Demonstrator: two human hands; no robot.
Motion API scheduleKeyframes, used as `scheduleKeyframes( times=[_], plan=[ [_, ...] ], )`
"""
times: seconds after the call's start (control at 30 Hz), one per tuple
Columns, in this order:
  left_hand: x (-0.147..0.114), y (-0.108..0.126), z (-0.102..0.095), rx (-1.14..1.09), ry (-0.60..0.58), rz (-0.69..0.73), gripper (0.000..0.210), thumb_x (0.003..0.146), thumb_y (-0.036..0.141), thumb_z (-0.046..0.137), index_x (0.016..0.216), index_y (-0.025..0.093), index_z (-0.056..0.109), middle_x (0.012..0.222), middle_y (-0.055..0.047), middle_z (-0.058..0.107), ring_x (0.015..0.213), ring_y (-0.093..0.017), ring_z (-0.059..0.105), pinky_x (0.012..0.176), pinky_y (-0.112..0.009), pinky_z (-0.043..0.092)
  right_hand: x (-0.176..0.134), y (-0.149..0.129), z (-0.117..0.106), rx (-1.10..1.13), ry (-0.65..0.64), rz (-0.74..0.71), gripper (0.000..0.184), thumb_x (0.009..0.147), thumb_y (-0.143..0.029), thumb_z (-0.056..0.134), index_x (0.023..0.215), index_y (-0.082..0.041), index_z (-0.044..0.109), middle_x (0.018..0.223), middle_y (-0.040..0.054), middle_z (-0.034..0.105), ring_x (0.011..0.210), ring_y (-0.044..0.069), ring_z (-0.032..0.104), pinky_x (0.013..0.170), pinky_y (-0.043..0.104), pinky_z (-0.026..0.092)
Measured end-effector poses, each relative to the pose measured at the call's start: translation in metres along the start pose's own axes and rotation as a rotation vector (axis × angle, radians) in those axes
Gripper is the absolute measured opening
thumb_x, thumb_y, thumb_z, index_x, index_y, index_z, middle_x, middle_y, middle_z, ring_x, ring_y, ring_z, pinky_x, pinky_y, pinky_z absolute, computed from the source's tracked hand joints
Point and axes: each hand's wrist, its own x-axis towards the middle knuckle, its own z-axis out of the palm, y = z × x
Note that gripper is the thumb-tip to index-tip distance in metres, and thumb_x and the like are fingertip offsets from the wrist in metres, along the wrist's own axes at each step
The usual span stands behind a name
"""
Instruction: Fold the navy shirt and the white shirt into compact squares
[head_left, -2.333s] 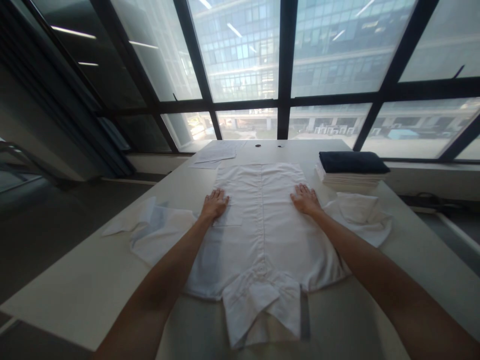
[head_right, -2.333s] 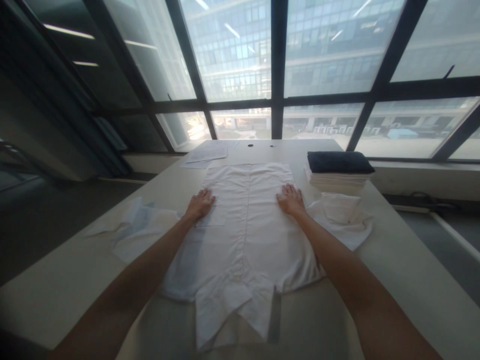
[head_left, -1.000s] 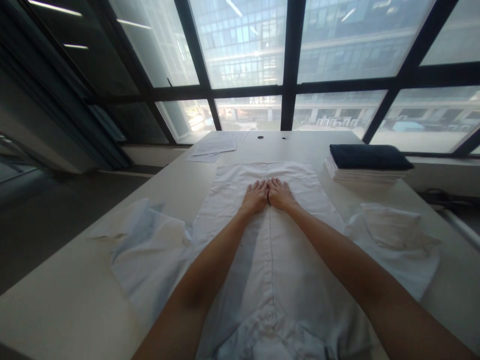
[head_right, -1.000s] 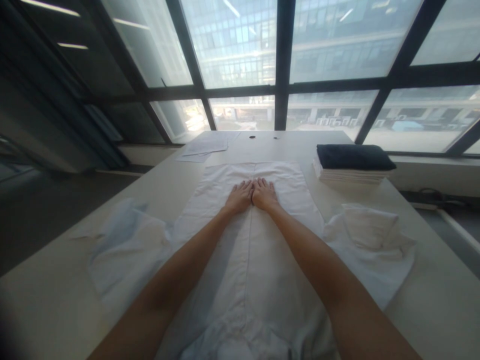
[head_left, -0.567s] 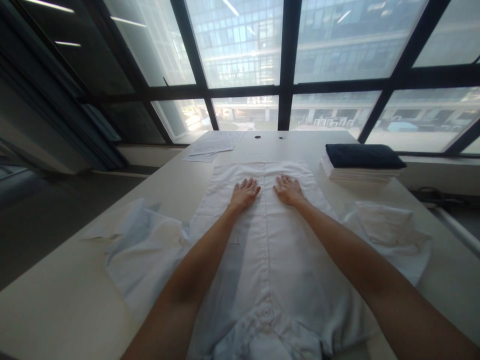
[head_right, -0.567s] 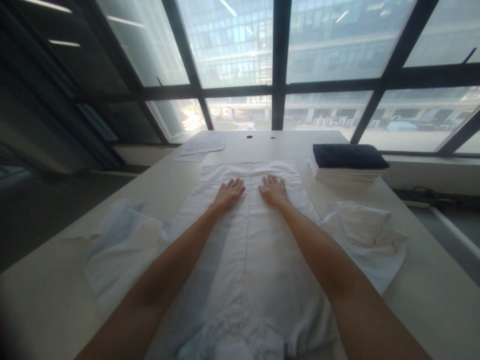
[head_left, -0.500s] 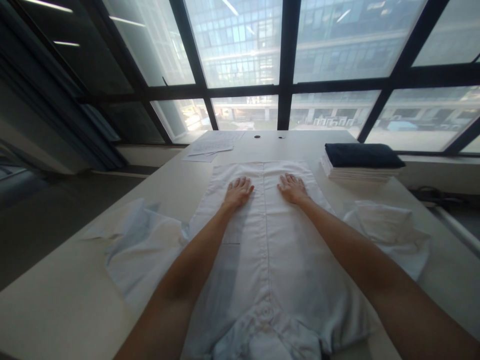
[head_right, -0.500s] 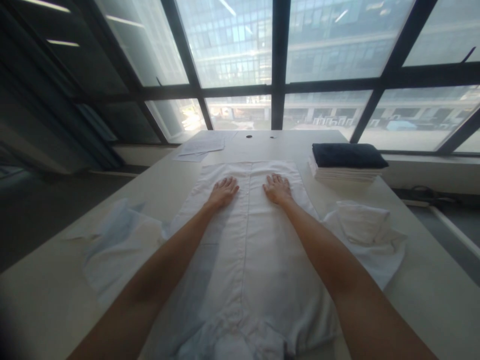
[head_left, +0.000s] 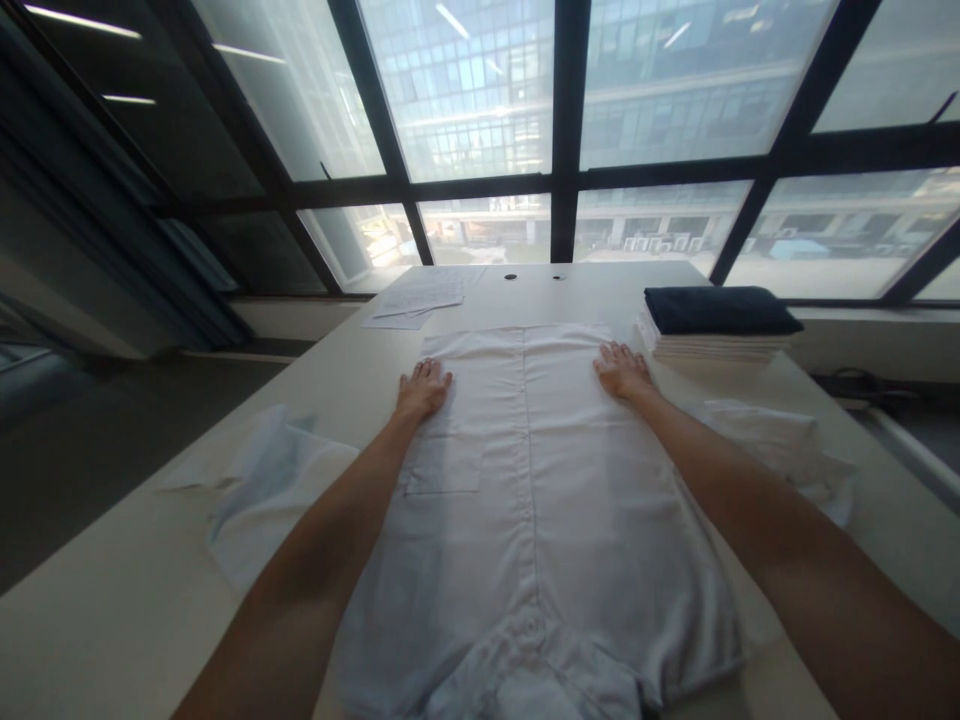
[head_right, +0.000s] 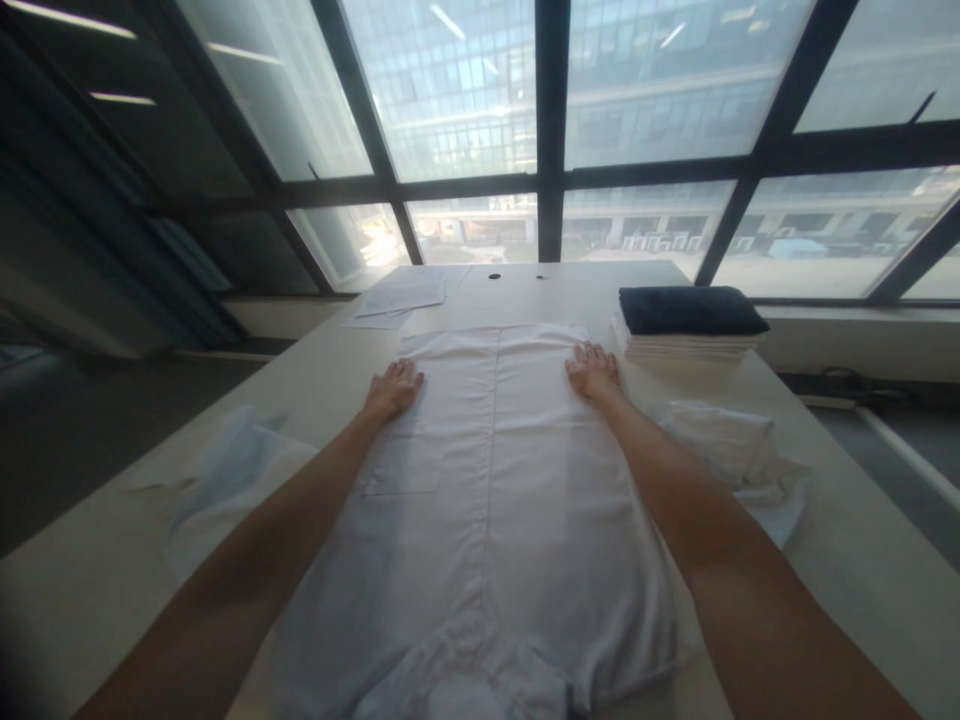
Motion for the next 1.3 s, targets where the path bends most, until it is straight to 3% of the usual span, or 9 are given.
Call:
scheduleKeyframes(
  times=[0.13,0.23,0.3,0.5,0.63,0.77,0.9,1.13,1.3],
  plan=[
    [0.001,0.000,-0.005,0.020,-0.033,-0.006,0.066,0.103,0.049,0.018,0.161,0.018,0.027,0.168,-0.011,0.018,0.155,-0.028,0.017,0.121,-0.062,0.020,-0.005,-0.006,-0.007,-0.031,0.004,0.019,0.062,0.103,-0.038,0.021,0.160,-0.015,0.031,0.167,0.0150,0.025,0.152,0.030,0.024,0.122,0.052,0.018],
    [0.004,0.013,-0.008,0.034,-0.002,0.022,0.061,0.104,0.040,0.023,0.159,0.016,0.032,0.167,-0.015,0.022,0.155,-0.032,0.020,0.120,-0.066,0.017,-0.003,-0.021,-0.014,-0.072,0.025,0.030,0.060,0.099,-0.022,0.025,0.156,-0.007,0.037,0.164,0.0211,0.029,0.153,0.032,0.022,0.122,0.059,0.009],
    [0.010,0.035,-0.008,0.015,0.052,0.118,0.058,0.104,0.033,0.025,0.158,0.014,0.034,0.166,-0.017,0.025,0.154,-0.032,0.021,0.120,-0.064,0.019,0.001,-0.042,-0.017,-0.093,0.048,-0.010,0.061,0.096,-0.016,0.029,0.155,-0.003,0.036,0.164,0.0216,0.027,0.154,0.030,0.017,0.123,0.057,0.005],
    [0.038,0.129,0.001,-0.058,0.091,0.465,0.055,0.106,0.029,0.023,0.159,0.017,0.031,0.166,-0.012,0.027,0.155,-0.024,0.021,0.121,-0.050,0.027,0.018,-0.128,-0.008,0.036,0.055,-0.384,0.062,0.097,-0.016,0.028,0.159,-0.006,0.029,0.166,0.0149,0.026,0.155,0.024,0.018,0.123,0.046,0.018],
    [0.050,0.148,0.010,-0.045,0.061,0.566,0.055,0.107,0.030,0.019,0.160,0.020,0.030,0.167,-0.012,0.024,0.155,-0.027,0.017,0.121,-0.055,0.023,0.035,-0.143,0.004,0.090,0.004,-0.423,0.060,0.102,-0.021,0.024,0.160,-0.012,0.027,0.167,0.0127,0.023,0.155,0.025,0.016,0.124,0.050,0.015],
    [0.060,0.133,0.013,-0.037,0.019,0.570,0.056,0.108,0.039,0.018,0.161,0.025,0.028,0.168,-0.007,0.022,0.156,-0.029,0.016,0.122,-0.058,0.017,0.053,-0.126,0.012,0.088,-0.049,-0.452,0.059,0.106,-0.037,0.021,0.161,-0.017,0.028,0.168,0.0102,0.021,0.155,0.026,0.017,0.123,0.054,0.014],
    [0.080,0.102,0.009,-0.057,-0.061,0.395,0.060,0.106,0.048,0.017,0.163,0.027,0.023,0.170,-0.002,0.015,0.156,-0.030,0.013,0.123,-0.058,0.015,0.071,-0.095,0.010,0.061,-0.075,-0.312,0.064,0.104,-0.052,0.024,0.161,-0.023,0.027,0.170,0.0087,0.016,0.155,0.029,0.015,0.122,0.058,0.014],
    [0.113,0.020,0.004,-0.017,-0.042,0.138,0.064,0.104,0.053,0.015,0.163,0.029,0.023,0.171,-0.002,0.013,0.156,-0.031,0.014,0.123,-0.059,0.014,0.102,-0.025,0.006,0.042,-0.050,-0.108,0.066,0.104,-0.051,0.024,0.162,-0.019,0.027,0.169,0.0100,0.016,0.155,0.028,0.015,0.123,0.055,0.012],
    [0.121,-0.005,0.002,0.011,-0.050,0.054,0.066,0.103,0.054,0.014,0.163,0.028,0.020,0.171,-0.002,0.011,0.156,-0.030,0.012,0.122,-0.063,0.014,0.105,-0.009,0.005,0.038,-0.054,-0.088,0.065,0.105,-0.049,0.022,0.162,-0.018,0.025,0.169,0.0119,0.014,0.155,0.028,0.013,0.123,0.057,0.011]
  ],
)
